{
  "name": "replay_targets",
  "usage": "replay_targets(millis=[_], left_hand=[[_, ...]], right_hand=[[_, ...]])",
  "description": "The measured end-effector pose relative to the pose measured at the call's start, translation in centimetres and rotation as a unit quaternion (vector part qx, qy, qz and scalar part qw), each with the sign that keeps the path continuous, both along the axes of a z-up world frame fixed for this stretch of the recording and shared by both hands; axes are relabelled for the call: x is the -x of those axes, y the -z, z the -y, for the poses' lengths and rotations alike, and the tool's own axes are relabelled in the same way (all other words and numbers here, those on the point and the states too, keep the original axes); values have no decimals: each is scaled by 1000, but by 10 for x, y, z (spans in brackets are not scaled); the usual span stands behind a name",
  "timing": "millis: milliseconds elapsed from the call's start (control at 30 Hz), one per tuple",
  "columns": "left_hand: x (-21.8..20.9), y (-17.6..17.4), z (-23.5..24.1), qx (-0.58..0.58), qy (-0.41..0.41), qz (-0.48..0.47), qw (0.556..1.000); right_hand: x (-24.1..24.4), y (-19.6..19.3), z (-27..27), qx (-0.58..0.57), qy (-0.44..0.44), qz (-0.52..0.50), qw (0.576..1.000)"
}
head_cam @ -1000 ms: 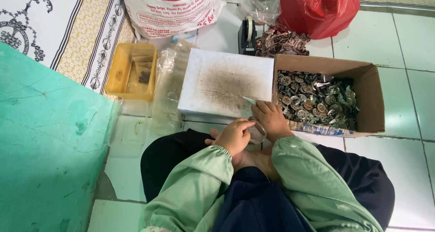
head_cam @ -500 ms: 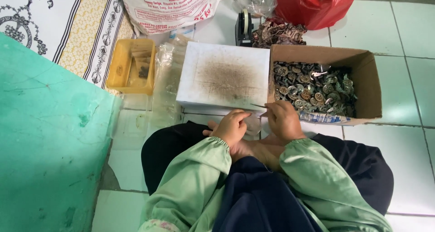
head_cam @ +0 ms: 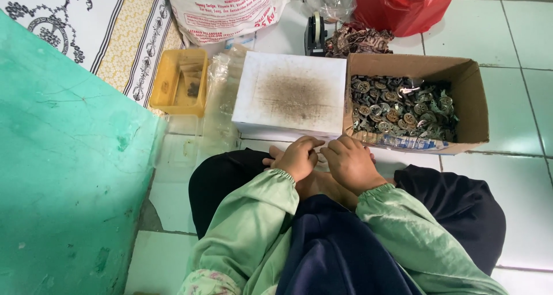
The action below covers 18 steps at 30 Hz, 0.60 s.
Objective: Packaging small metal components into plastic bags from a large box while sitting on the floor.
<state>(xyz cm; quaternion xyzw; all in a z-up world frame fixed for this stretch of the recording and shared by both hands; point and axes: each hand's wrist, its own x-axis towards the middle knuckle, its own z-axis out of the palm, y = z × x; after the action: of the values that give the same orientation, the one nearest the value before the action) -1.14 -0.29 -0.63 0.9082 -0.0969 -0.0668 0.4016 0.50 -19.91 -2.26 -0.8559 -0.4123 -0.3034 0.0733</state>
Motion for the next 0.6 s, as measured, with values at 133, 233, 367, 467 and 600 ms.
replay_targets(millis=[133, 233, 367, 467, 600], left_hand=[[16, -40, -2, 5, -29, -23, 999], [25, -62, -11, 7, -38, -46, 998], [27, -85, -14, 115, 26, 190, 975], [0, -82, -14, 115, 48, 278, 953], [10, -126, -6, 121, 50, 326, 936]], right_hand=[[10, -21, -13, -47, -30, -59, 997], [16, -65, -8, -79, -60, -131, 987], [28, -146, 7, 11, -57, -92, 994], [14, -158, 11, 30, -51, -73, 996], [23, -192, 5, -18, -64, -99, 993]])
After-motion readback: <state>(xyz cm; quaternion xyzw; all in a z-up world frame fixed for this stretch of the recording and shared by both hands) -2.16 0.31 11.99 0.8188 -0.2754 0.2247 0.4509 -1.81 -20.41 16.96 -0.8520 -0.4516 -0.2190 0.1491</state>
